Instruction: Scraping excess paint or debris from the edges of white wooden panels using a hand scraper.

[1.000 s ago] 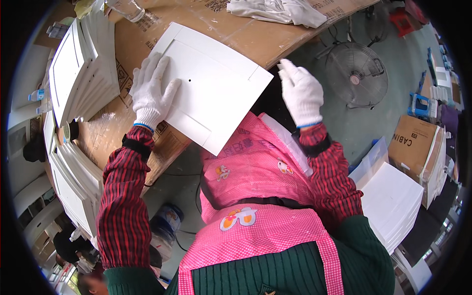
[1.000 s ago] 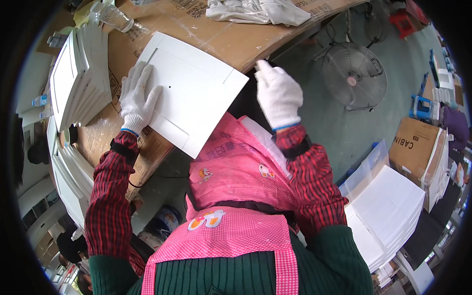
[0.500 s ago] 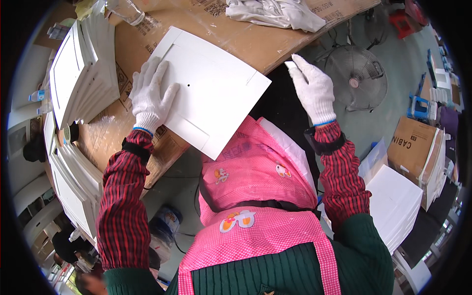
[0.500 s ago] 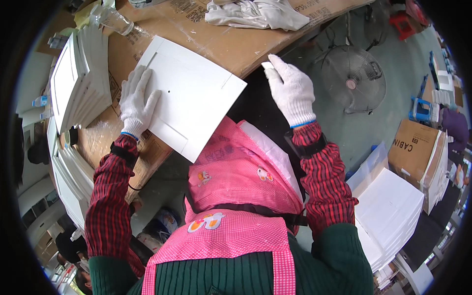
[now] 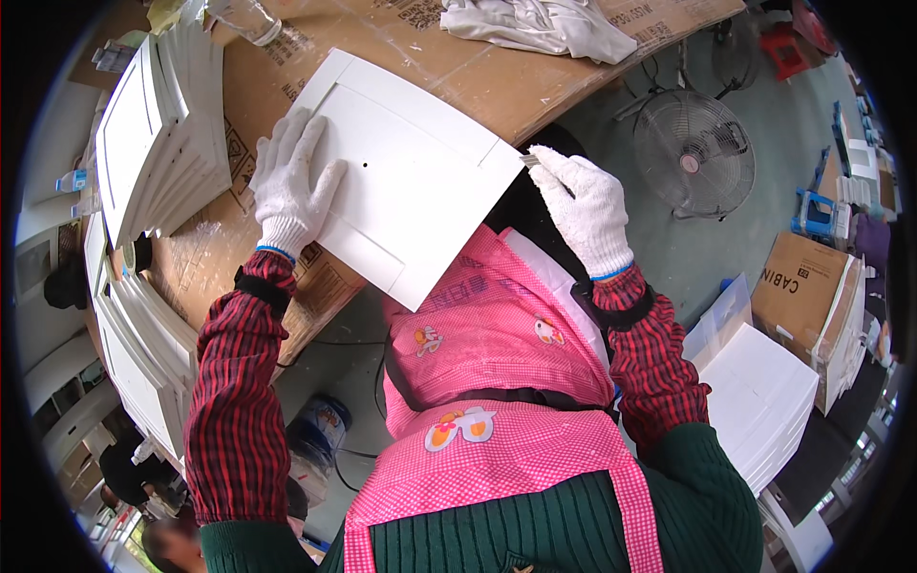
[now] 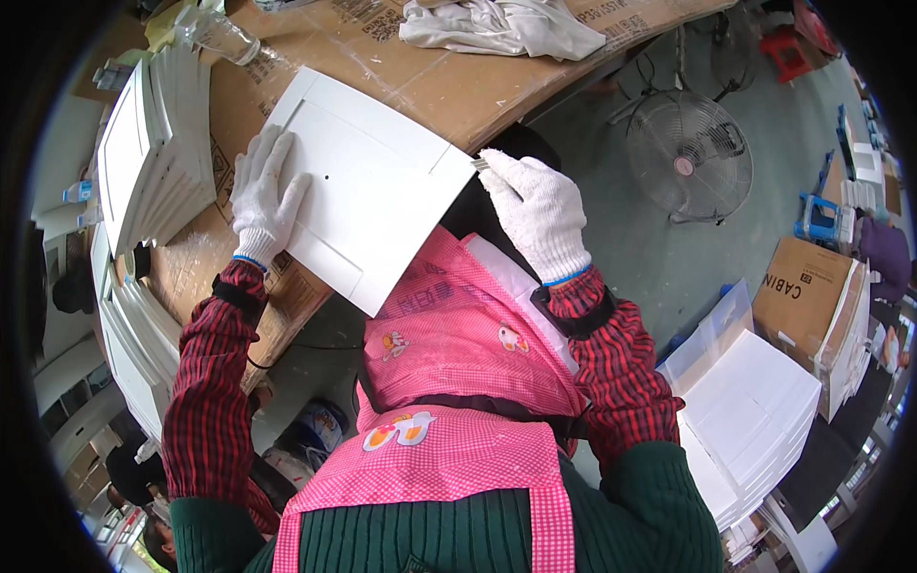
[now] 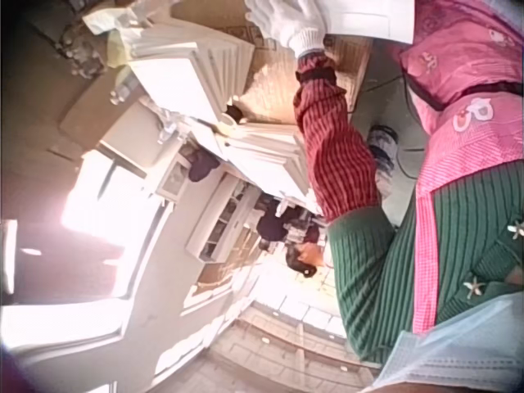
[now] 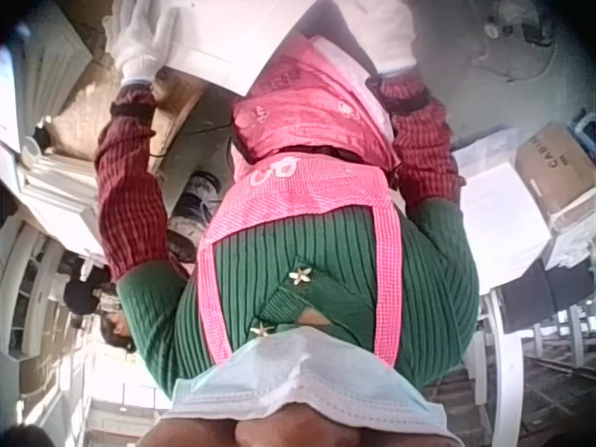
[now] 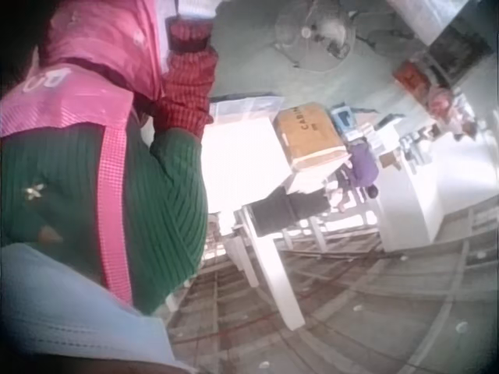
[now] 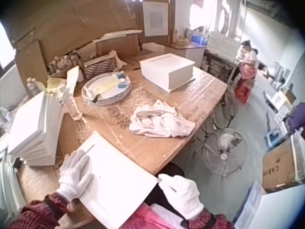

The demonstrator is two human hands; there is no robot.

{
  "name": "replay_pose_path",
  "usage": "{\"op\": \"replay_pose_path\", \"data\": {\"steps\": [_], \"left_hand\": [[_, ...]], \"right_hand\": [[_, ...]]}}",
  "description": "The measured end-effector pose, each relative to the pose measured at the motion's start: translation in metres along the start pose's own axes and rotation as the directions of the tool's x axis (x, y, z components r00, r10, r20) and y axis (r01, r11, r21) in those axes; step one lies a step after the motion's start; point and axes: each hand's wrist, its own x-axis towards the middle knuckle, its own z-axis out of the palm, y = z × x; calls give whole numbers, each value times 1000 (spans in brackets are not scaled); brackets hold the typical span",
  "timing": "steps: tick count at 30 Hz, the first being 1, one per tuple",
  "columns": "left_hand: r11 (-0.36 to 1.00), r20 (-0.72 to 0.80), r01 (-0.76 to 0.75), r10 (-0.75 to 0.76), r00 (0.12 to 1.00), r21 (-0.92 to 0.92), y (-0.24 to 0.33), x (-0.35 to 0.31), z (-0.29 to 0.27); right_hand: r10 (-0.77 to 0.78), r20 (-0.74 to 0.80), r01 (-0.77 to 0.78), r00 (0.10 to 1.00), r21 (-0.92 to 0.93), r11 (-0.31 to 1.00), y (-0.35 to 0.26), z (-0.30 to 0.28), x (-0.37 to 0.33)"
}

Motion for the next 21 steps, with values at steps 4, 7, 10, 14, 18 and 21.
{"op": "replay_pose_path", "data": {"steps": [4, 7, 10, 14, 18, 21], "left_hand": [[1000, -7, -7, 7, 1000, -1, 0, 1, 1], [1000, -8, -1, 1, 1000, 4, 0, 0, 1], [1000, 9, 3, -3, 1000, 15, 0, 0, 1], [1000, 31, 0, 0, 1000, 18, 1, 2, -2], [1000, -4, 1, -1, 1000, 10, -1, 0, 2], [1000, -3, 7, -7, 1000, 11, 1, 0, 1]], "right_hand": [[6, -33, -7, 999, -28, 1000, 0, 1, -2], [4, -26, -5, 1000, -8, 1000, 1, 1, -1], [35, -34, -33, 999, 47, 998, 0, 2, -2], [46, -23, -42, 999, 147, 988, 4, 2, -1], [18, -36, -13, 999, 142, 990, 5, 5, -1], [44, -94, -34, 995, 103, 994, 1, 4, -4]]}}
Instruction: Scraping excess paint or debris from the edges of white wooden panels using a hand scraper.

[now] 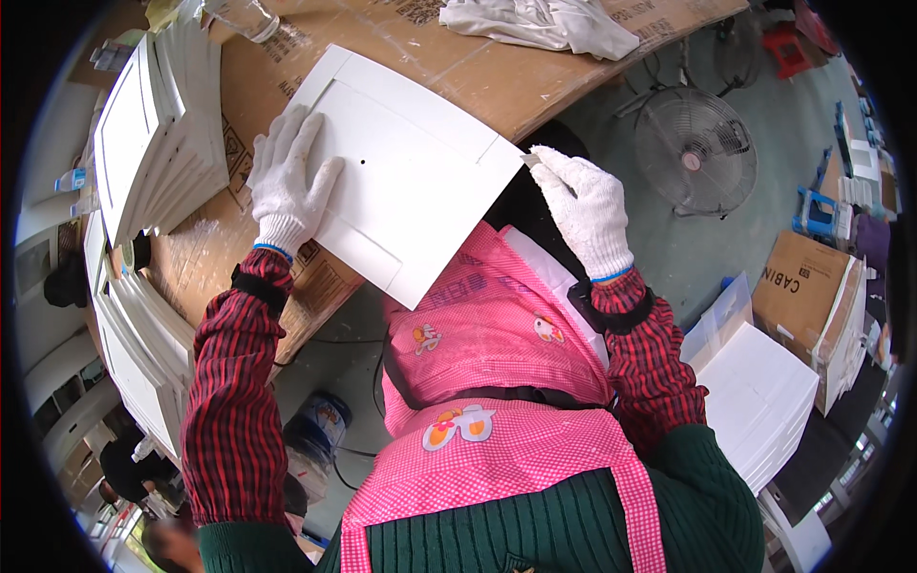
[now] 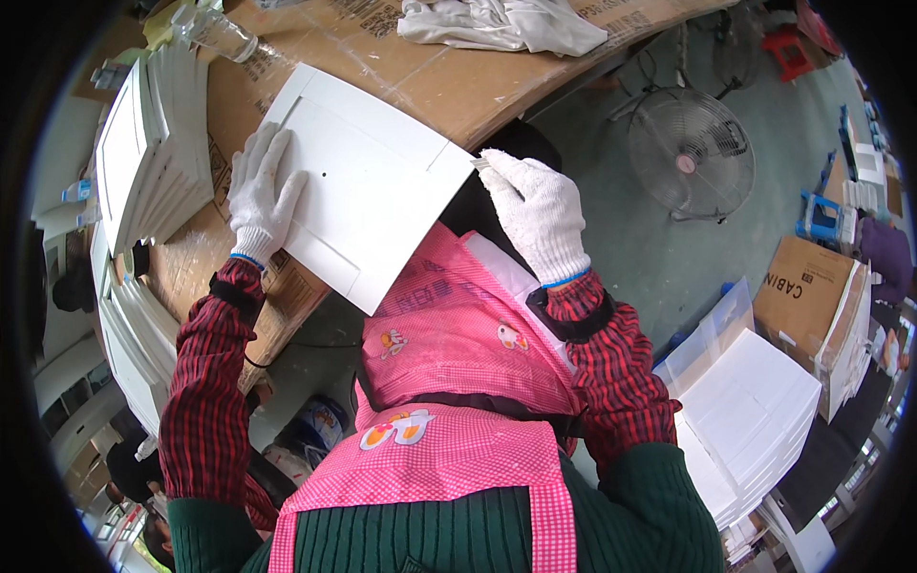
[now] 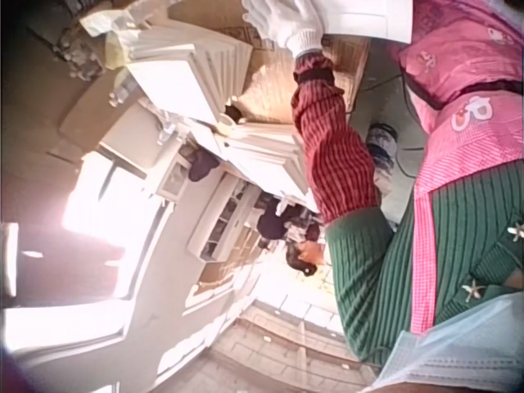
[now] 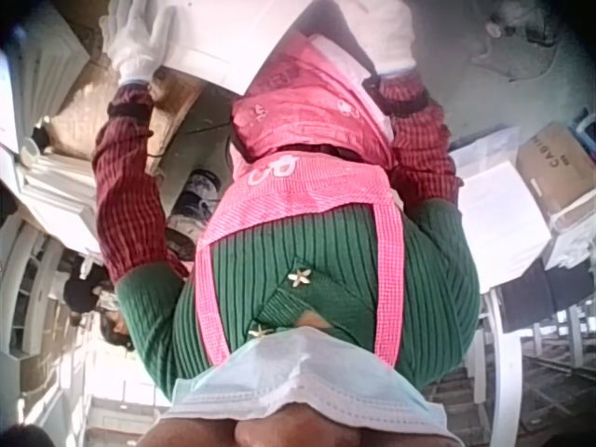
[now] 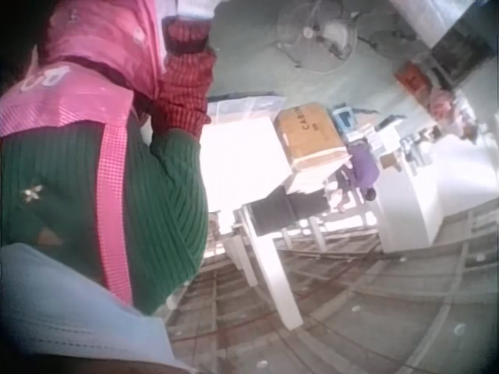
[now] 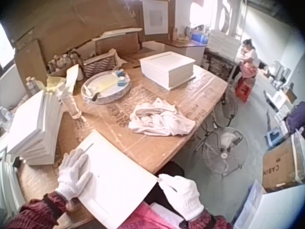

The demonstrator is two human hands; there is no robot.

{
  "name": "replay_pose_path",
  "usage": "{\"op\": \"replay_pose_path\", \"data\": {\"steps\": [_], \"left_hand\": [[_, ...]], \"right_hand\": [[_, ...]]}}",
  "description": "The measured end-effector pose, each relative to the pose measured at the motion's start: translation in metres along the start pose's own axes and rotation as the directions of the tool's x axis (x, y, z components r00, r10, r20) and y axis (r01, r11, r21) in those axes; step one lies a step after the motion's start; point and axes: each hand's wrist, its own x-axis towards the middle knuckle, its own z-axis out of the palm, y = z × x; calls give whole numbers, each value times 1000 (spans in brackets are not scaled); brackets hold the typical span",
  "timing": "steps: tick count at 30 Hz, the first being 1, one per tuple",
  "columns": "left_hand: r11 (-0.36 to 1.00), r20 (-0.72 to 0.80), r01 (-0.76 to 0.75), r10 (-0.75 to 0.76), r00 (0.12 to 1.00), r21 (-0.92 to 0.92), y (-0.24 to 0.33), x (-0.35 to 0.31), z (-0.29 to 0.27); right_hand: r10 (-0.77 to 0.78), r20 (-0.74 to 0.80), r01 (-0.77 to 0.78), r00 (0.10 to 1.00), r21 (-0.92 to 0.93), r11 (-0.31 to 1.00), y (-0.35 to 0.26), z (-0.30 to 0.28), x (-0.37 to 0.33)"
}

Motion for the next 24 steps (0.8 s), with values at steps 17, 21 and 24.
{"op": "replay_pose_path", "data": {"steps": [17, 21, 24], "left_hand": [[1000, 9, -4, 4, 1000, 5, -2, 0, 0], [1000, 34, 0, -1, 999, 26, 1, 1, -1], [1000, 23, -8, 8, 1000, 14, 0, 1, -1]], "right_hand": [[70, 105, -71, 992, 6, 997, -4, 1, 3], [33, 51, -34, 998, 14, 999, 1, 3, 4], [38, 80, -39, 996, 7, 999, 1, 3, 4]]}}
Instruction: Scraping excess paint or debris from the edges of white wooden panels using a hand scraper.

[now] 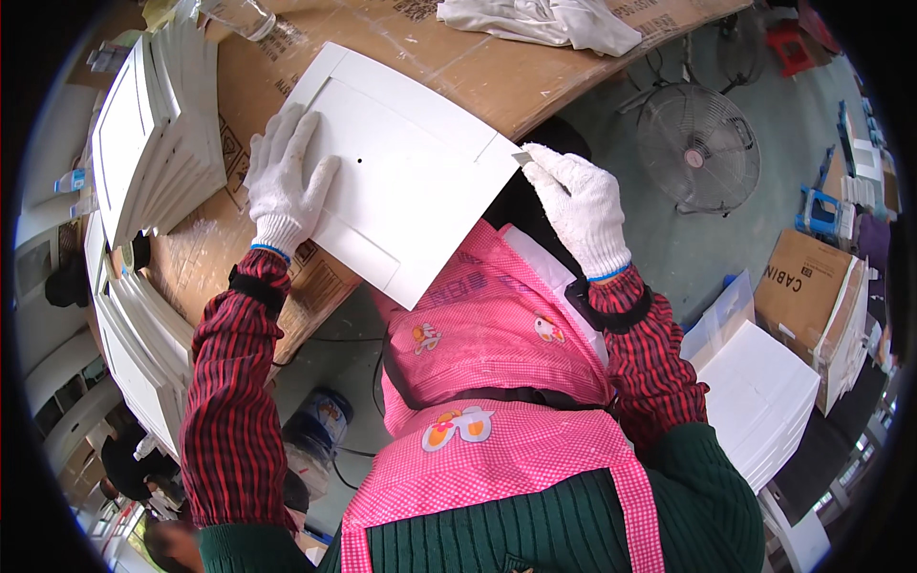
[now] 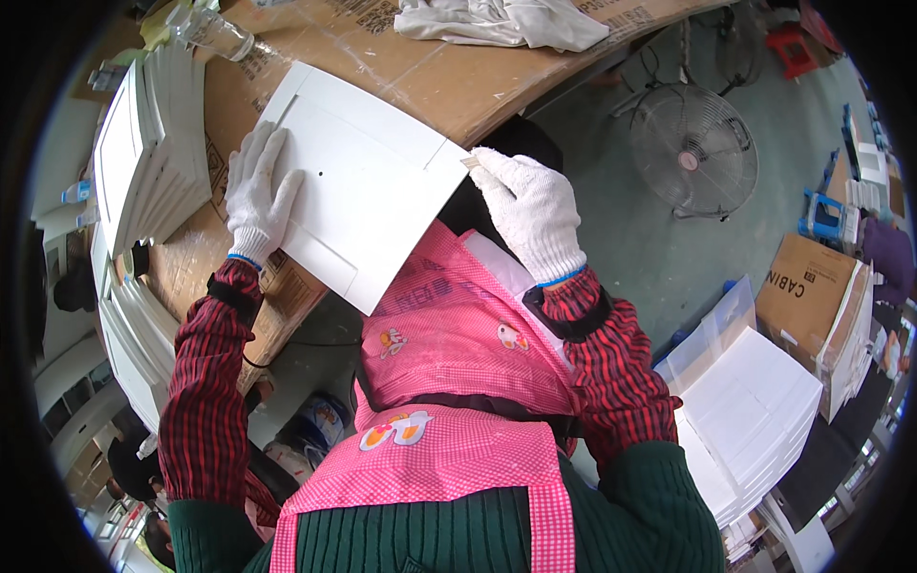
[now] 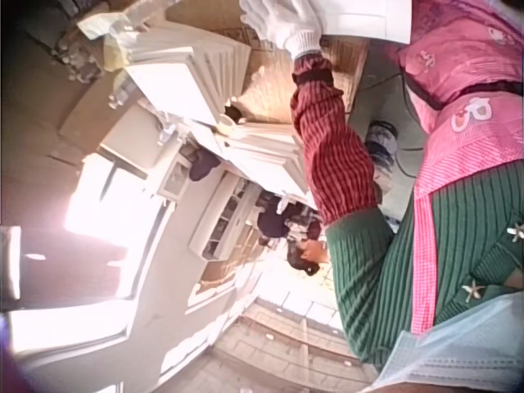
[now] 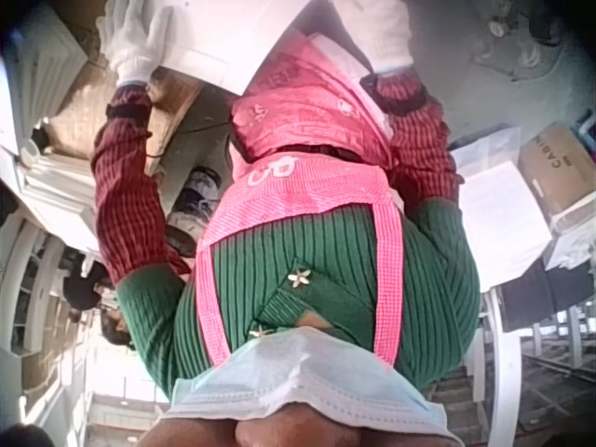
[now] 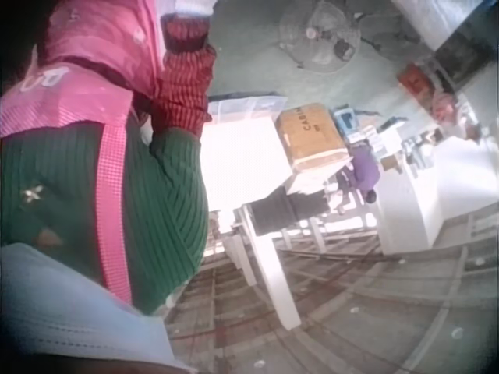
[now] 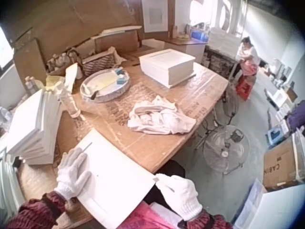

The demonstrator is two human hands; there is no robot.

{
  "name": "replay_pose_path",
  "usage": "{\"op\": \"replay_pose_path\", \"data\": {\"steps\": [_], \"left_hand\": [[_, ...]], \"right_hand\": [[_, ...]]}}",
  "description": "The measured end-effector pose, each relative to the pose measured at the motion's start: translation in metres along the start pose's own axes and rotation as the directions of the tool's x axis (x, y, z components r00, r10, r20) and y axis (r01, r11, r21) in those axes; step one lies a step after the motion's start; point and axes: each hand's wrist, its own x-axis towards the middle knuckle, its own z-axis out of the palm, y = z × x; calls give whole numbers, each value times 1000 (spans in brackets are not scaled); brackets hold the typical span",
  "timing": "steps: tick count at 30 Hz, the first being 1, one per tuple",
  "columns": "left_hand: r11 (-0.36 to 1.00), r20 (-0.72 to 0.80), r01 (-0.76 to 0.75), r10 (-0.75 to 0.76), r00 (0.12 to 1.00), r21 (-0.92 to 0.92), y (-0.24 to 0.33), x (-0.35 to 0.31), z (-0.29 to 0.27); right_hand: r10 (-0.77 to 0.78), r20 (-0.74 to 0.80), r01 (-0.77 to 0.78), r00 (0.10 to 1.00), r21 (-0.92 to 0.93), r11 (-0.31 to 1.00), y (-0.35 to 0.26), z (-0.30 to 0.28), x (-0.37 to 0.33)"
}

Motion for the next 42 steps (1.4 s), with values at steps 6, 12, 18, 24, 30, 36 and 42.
{"op": "replay_pose_path", "data": {"steps": [6, 12, 18, 24, 30, 36, 42], "left_hand": [[1000, -8, -11, 11, 1000, -3, 0, 0, 0], [1000, -3, -12, 12, 1000, -17, 0, 0, -2], [1000, -3, -12, 12, 1000, -20, -1, 0, -1], [1000, -21, -3, 3, 1000, -19, -4, 0, 4], [1000, -17, -2, 1, 1000, -14, -3, 0, 3], [1000, -8, 5, -5, 1000, -31, -2, 0, 1], [1000, 14, -2, 2, 1000, -11, 0, 0, -1]], "right_hand": [[-30, -13, 29, 999, -125, 992, -1, -1, 2], [-91, -53, 86, 994, -84, 993, 2, 0, 0], [-64, -70, 63, 995, -13, 998, 0, 0, -8], [-46, 4, 46, 999, -103, 994, -5, -3, -14], [-12, -6, 12, 1000, -40, 999, -3, 3, -23], [-28, 5, 28, 1000, -32, 999, -6, 3, -25], [-58, -14, 56, 998, -75, 996, -5, 2, -22]]}}
